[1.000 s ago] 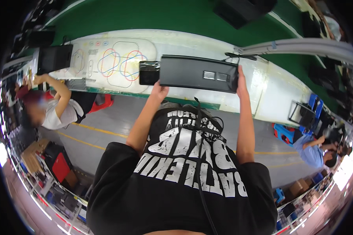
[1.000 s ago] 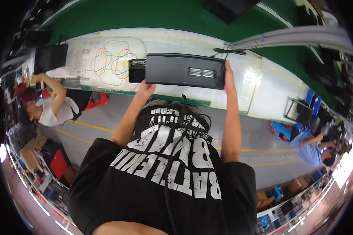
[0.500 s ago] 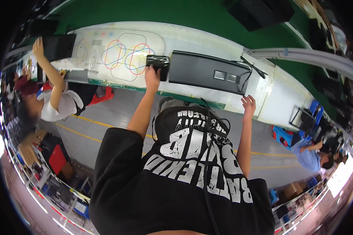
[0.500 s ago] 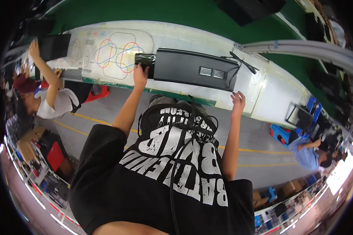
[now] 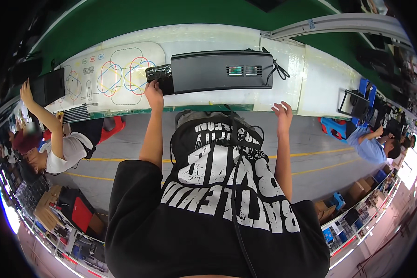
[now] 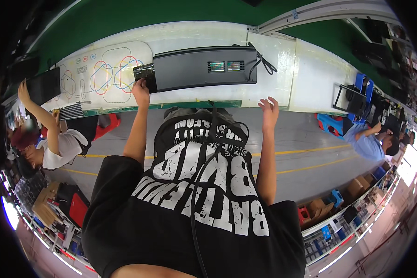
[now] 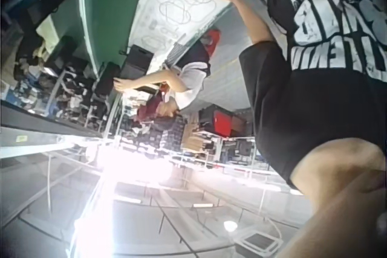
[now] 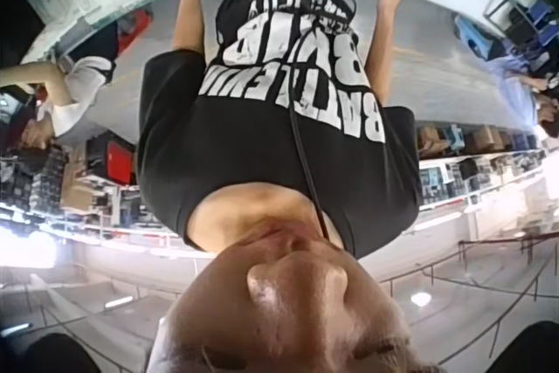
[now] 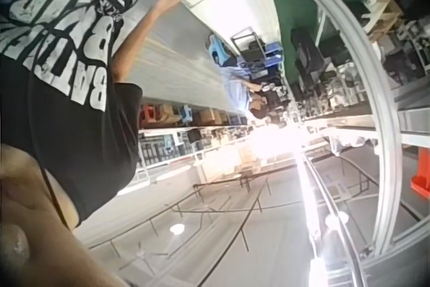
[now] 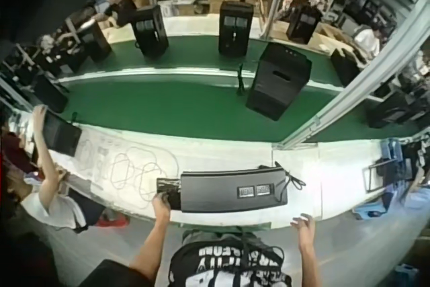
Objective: Assembling and inspecting electronic speaker components on a factory assembly line.
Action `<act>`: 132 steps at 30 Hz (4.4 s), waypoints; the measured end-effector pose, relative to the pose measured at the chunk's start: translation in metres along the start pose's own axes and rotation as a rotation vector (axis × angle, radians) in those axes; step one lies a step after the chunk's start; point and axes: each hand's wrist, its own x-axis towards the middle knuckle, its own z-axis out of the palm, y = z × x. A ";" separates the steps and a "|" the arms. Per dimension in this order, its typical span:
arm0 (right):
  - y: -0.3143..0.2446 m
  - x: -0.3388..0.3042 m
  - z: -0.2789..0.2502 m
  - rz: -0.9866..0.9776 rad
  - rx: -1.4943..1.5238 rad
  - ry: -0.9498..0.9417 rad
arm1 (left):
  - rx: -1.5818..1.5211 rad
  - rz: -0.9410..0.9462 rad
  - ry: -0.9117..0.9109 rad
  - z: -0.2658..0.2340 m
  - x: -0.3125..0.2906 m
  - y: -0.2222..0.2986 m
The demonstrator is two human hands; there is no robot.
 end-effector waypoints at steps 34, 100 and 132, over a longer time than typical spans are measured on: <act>-0.232 -0.157 0.110 -1.421 0.005 -0.658 | -1.272 -0.190 -0.999 -0.230 -0.034 0.321; -0.045 0.021 0.053 -1.343 -0.999 -0.102 | -1.416 -0.869 -0.969 -0.162 -0.055 0.305; -0.172 -0.150 0.108 -1.132 -0.031 -0.305 | -1.419 -0.550 -0.921 -0.166 -0.061 0.317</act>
